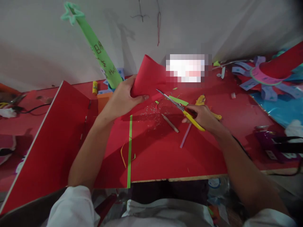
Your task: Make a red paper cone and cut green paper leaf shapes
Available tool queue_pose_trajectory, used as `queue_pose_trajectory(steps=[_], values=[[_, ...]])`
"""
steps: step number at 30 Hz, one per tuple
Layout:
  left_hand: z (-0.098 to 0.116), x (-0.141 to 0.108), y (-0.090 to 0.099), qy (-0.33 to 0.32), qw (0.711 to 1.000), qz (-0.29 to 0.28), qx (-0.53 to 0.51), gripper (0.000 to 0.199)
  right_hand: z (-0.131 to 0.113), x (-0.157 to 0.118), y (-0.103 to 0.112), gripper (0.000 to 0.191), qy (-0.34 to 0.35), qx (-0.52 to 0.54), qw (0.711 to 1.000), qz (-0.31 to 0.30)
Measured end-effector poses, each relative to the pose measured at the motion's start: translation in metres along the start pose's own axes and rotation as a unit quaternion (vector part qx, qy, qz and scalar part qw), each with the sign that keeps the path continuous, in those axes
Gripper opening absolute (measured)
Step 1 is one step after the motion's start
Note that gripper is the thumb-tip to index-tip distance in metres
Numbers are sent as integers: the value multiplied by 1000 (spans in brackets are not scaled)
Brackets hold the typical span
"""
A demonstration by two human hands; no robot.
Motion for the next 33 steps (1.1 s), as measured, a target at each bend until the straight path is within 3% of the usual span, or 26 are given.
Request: queue_pose_trajectory(steps=[5,17,26,33], values=[[-2,1,-3,-21,999,8,-27,52,-5,0,-4,60,-5,-4,999,-34],[1,-2,-7,-10,998,-16,-59,59,-8,-4,4,66,-1,-11,999,48],[5,-2,-11,-24,995,-26,-95,55,-8,-2,-3,59,3,-19,1000,20],[3,-3,-16,-15,994,-31,-103,66,-13,-5,2,62,4,-29,998,53]])
Point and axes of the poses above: each hand's wrist, its own x-axis towards the middle knuckle, its own y-axis out of the back of the hand, z = x × y, the point moved 8 cm from there along x, towards the middle knuckle, and after that the axes turned 2 degrees about -x, right-handed, at the moved point
